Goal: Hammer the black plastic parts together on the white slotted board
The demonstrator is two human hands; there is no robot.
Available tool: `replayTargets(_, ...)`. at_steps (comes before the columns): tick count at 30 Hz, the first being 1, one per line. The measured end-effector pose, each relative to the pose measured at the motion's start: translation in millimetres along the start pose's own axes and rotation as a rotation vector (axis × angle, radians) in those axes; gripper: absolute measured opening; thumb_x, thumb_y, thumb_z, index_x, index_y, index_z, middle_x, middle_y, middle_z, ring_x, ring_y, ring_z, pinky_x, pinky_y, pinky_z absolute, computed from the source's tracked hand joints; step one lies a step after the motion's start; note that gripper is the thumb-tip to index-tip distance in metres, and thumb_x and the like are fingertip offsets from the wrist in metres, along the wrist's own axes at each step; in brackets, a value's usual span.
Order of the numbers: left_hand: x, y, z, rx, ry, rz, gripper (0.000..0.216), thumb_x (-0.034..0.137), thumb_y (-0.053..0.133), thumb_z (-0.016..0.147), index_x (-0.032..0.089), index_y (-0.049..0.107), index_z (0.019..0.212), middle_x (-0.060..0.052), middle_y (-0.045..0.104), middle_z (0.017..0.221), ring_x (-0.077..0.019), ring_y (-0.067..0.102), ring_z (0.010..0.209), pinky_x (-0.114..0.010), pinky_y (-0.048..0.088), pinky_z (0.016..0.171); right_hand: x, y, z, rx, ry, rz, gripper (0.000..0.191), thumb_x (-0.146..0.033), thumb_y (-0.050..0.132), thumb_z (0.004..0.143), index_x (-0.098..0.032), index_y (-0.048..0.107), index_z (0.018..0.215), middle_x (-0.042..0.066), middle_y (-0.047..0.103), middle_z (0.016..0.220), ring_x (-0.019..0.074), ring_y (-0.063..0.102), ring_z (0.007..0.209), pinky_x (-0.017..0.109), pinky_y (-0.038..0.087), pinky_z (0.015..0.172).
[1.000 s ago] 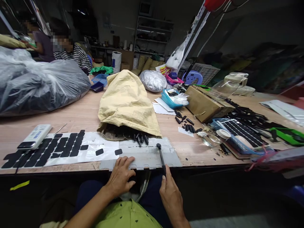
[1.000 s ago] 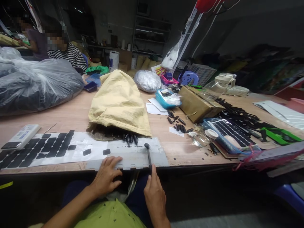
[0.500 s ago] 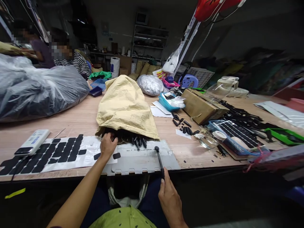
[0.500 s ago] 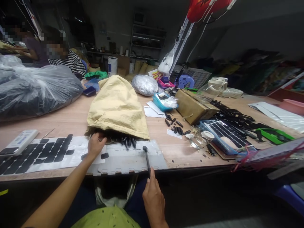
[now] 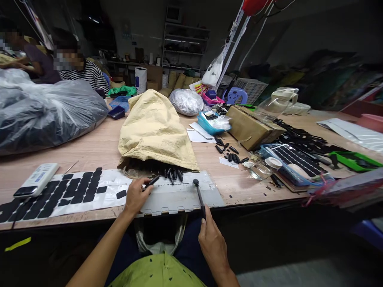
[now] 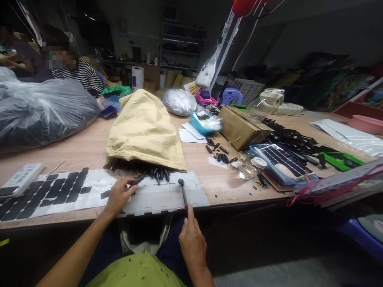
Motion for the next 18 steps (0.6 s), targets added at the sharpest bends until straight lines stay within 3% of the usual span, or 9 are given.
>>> replayTargets(4, 29.7, 33.9, -16.9, -0.175, 0.173, 0.066, 0.015, 0.029, 0.066, 0.082, 0.023, 0.071, 0.095, -0.003, 0.069, 0.093, -0.0230, 0.057, 0.093, -0.036, 0.042, 0.082, 0.5, 0.4, 0.1, -0.033, 0.025, -0.001, 0.054, -0.032, 0.030, 0.096, -0.020, 0.041, 0.148, 0.009, 0.060, 0.135, 0.0244, 0.068, 0.106, 0.032, 0.057, 0.078)
replayTargets(7, 36.1, 49.9, -16.4, -0.244, 0.186, 0.174, 0.015, 0.027, 0.069, 0.079, 0.023, 0.072, 0.093, -0.004, 0.067, 0.093, -0.0240, 0.055, 0.094, -0.038, 0.039, 0.083, -1.3, 0.2, -0.1, -0.059, 0.035, 0.011, 0.055, -0.032, 0.029, 0.096, -0.020, 0.040, 0.149, 0.009, 0.059, 0.137, 0.0247, 0.066, 0.109, 0.033, 0.057, 0.082)
replayTargets(12, 36.8, 56.5, -12.2, -0.257, 0.225, 0.194, 0.018, 0.033, 0.072, 0.078, 0.024, 0.073, 0.094, -0.004, 0.065, 0.092, -0.0235, 0.053, 0.095, -0.038, 0.036, 0.084, 2.6, 0.6, 3.1, -0.088, 0.073, 0.070, 0.056, -0.034, 0.031, 0.096, -0.021, 0.039, 0.149, 0.009, 0.056, 0.141, 0.0262, 0.063, 0.116, 0.037, 0.055, 0.088)
replayTargets(18, 29.6, 57.9, -11.3, -0.260, 0.187, 0.149, 0.019, 0.030, 0.070, 0.080, 0.024, 0.074, 0.097, -0.004, 0.066, 0.089, -0.0227, 0.054, 0.093, -0.038, 0.036, 0.083, 6.8, -3.7, 2.7, -0.112, 0.076, 0.384, 0.057, -0.045, 0.044, 0.093, -0.019, 0.049, 0.142, 0.009, 0.063, 0.132, 0.0248, 0.061, 0.119, 0.036, 0.054, 0.094)
Point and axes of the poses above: each hand's wrist, its own z-axis towards the middle knuckle, its own y-axis out of the palm, x = y × z, the point moved 8 cm from there along z, towards the middle knuckle
